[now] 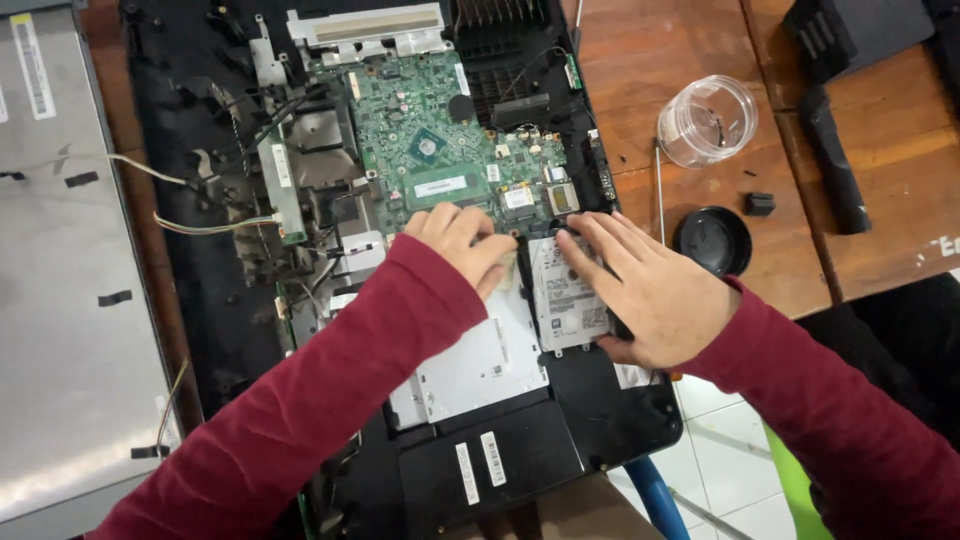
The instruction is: The person is disassembling an all-in-one computer, specifically detaching ribbon cables, removing the hard drive, and using a screwdriver on the internal components.
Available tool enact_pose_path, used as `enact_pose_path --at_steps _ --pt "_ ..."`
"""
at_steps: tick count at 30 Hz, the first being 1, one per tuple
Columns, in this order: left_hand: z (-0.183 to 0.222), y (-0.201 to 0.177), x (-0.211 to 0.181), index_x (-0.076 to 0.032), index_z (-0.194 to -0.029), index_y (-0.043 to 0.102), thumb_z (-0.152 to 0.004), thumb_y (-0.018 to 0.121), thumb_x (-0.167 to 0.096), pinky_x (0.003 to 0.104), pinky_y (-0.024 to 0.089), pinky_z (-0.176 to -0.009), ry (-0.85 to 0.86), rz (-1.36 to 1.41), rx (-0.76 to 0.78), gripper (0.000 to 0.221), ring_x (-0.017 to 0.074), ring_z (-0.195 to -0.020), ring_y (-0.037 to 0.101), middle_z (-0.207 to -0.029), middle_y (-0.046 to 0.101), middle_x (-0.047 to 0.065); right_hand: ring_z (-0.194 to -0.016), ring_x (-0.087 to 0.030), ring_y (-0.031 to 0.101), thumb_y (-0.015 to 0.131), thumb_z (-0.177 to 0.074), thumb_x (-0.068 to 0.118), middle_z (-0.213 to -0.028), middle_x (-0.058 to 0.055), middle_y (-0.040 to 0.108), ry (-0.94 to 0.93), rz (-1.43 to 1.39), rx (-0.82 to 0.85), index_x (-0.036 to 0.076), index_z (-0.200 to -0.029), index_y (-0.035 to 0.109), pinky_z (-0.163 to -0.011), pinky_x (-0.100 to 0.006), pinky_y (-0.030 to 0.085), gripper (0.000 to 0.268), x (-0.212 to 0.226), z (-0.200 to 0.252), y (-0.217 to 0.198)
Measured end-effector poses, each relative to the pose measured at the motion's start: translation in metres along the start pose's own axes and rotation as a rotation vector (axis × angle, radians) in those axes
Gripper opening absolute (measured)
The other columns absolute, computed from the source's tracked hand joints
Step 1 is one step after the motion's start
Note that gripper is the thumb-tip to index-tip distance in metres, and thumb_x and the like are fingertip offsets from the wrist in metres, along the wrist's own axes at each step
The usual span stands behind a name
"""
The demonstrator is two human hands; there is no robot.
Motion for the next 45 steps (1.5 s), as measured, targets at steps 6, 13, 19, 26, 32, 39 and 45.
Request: enact_pose_path --at_steps 6,13,19,26,32,39,45 --pt "0.001 0.003 0.003 -0.02 -0.122 0.072 -0.094 0.063 -0.037 0.05 0.05 -0.083 -0.082 0.051 0.154 0.033 0.0314 -0.097 0.059 -0.109 0.066 0.007 -0.141 -0.047 0.04 0.091 -0.056 0.062 -0.154 -0.034 0.034 0.001 0.021 0.074 -0.006 -0.157 0.023 -0.118 -0.054 0.035 0.14 -0.001 -0.001 0.007" --pt "-0.001 -0.008 -0.008 -0.02 -0.11 0.071 -0.094 0.061 -0.044 0.048 0.05 -0.079 -0.077 -0.023 0.175 0.031 0.0298 -0.09 0.061 -0.103 0.065 0.007 -0.139 -0.047 0.041 0.091 -0.053 0.06 -0.151 -0.034 0.035 0.046 0.076 0.099 -0.005 -0.157 0.022 -0.116 -0.053 0.036 0.14 0.003 -0.004 0.005" --pt "-0.004 -0.007 -0.011 -0.023 -0.11 0.068 -0.097 0.055 -0.042 0.049 0.043 -0.08 -0.11 -0.05 0.328 0.026 0.0321 -0.094 0.06 -0.109 0.061 0.007 -0.14 -0.043 0.04 0.086 -0.051 0.068 -0.151 -0.03 0.037 0.078 0.198 0.172 0.0 -0.159 0.023 -0.116 -0.055 0.034 0.143 0.0 -0.006 0.014" --pt "-0.004 0.002 -0.014 -0.021 -0.111 0.067 -0.086 0.065 -0.033 0.045 0.052 -0.076 -0.028 -0.147 0.342 0.027 0.0294 -0.091 0.063 -0.112 0.063 0.006 -0.144 -0.045 0.033 0.087 -0.044 0.055 -0.154 -0.032 0.033 0.068 0.274 0.193 0.0 -0.161 0.02 -0.119 -0.059 0.026 0.146 0.0 -0.016 0.02" --pt "-0.002 -0.005 -0.011 -0.018 -0.1 0.067 -0.093 0.06 -0.02 0.046 0.052 -0.065 -0.029 -0.058 0.263 0.009 0.0307 -0.082 0.063 -0.098 0.062 0.006 -0.142 -0.054 0.032 0.092 -0.051 0.059 -0.15 -0.038 0.035 -0.062 0.072 0.19 -0.013 -0.154 0.024 -0.115 -0.059 0.033 0.143 -0.011 -0.019 0.019" --pt "-0.002 -0.005 -0.01 -0.017 -0.117 0.065 -0.096 0.063 -0.034 0.048 0.053 -0.072 -0.052 -0.042 0.292 0.027 0.0322 -0.093 0.064 -0.11 0.065 0.009 -0.151 -0.045 0.025 0.089 -0.053 0.052 -0.162 -0.03 0.025 -0.03 0.051 0.164 -0.004 -0.161 0.017 -0.123 -0.053 0.022 0.142 -0.014 -0.013 0.024" --pt "0.001 -0.011 -0.012 -0.017 -0.111 0.066 -0.094 0.066 -0.033 0.048 0.052 -0.07 -0.016 -0.096 0.195 0.023 0.0318 -0.088 0.064 -0.107 0.066 0.009 -0.151 -0.044 0.027 0.089 -0.055 0.057 -0.164 -0.031 0.024 -0.032 0.08 0.154 -0.002 -0.16 0.02 -0.121 -0.051 0.027 0.139 -0.015 -0.012 0.025"
Point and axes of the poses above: each hand's wrist, its own z-axis away from the middle knuckle, its own y-axis out of the palm, x = y × z, the point moved 3 cm from there along -z, towards the middle knuckle
